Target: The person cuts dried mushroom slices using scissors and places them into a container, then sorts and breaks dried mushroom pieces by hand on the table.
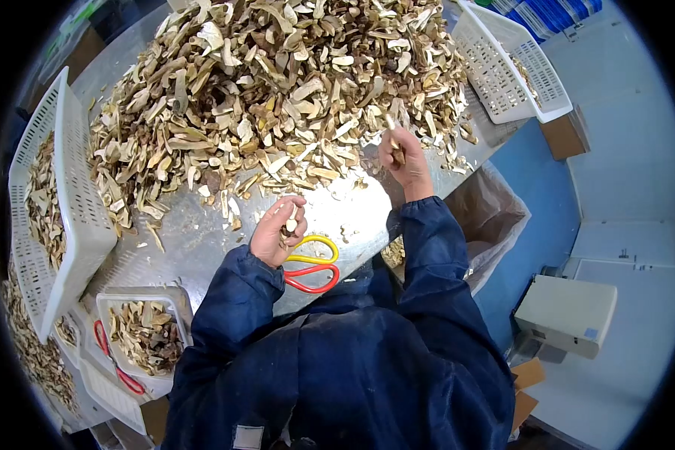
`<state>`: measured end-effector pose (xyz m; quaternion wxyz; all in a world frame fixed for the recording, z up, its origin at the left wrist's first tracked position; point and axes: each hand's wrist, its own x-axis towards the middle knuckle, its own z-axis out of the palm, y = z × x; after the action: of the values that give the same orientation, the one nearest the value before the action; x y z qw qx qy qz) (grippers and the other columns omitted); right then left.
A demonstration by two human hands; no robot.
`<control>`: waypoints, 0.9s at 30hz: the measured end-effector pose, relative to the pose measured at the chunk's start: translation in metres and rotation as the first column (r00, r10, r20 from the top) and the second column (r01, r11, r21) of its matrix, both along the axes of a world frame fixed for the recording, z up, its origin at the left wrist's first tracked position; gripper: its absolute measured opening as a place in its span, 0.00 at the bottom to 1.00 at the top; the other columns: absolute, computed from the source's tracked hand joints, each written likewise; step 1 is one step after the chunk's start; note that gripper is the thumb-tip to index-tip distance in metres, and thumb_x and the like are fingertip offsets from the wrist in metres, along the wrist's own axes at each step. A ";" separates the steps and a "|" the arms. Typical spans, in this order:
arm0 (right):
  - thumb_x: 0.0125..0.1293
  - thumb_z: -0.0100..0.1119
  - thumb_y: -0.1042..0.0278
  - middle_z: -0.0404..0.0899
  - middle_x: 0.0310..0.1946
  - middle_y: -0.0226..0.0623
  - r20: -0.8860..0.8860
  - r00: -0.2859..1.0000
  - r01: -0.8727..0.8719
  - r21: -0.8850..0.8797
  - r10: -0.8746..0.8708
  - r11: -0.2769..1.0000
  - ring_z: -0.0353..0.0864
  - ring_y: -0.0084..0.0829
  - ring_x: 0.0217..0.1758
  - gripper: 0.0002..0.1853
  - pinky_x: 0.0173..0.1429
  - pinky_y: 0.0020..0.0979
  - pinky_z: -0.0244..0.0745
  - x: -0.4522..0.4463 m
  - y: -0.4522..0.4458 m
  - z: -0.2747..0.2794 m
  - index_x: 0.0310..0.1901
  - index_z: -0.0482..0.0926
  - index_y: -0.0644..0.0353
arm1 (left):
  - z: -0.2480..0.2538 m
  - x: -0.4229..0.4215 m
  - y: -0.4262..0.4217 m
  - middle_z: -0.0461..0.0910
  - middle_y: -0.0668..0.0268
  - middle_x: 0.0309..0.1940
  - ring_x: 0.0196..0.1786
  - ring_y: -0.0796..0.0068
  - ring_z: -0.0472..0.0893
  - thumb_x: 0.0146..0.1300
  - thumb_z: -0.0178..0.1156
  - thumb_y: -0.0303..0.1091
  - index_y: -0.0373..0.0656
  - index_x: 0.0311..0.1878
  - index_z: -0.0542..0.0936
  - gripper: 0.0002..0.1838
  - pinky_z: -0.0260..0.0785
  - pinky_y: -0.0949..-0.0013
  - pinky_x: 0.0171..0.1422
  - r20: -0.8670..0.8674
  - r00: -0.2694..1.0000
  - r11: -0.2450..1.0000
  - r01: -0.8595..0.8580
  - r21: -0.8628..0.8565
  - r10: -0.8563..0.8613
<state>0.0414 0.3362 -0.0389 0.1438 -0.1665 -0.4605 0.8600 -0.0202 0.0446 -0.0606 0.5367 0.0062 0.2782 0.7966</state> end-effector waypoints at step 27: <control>0.54 0.64 0.63 0.76 0.21 0.40 0.404 0.883 -0.380 0.914 -0.237 0.142 0.75 0.27 0.25 0.18 0.33 0.27 0.70 0.006 -0.062 0.009 0.45 0.77 0.60 | -0.011 -0.007 -0.005 0.68 0.70 0.32 0.29 0.81 0.65 0.70 0.49 0.40 0.45 0.51 0.70 0.12 0.57 0.83 0.21 0.403 0.912 0.971 -0.020 0.240 -0.081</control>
<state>0.0478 0.2743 -0.0298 0.0603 -0.2061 -0.9344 0.2843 -0.0268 0.0392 -0.0718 0.5906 -0.0921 0.0614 0.7993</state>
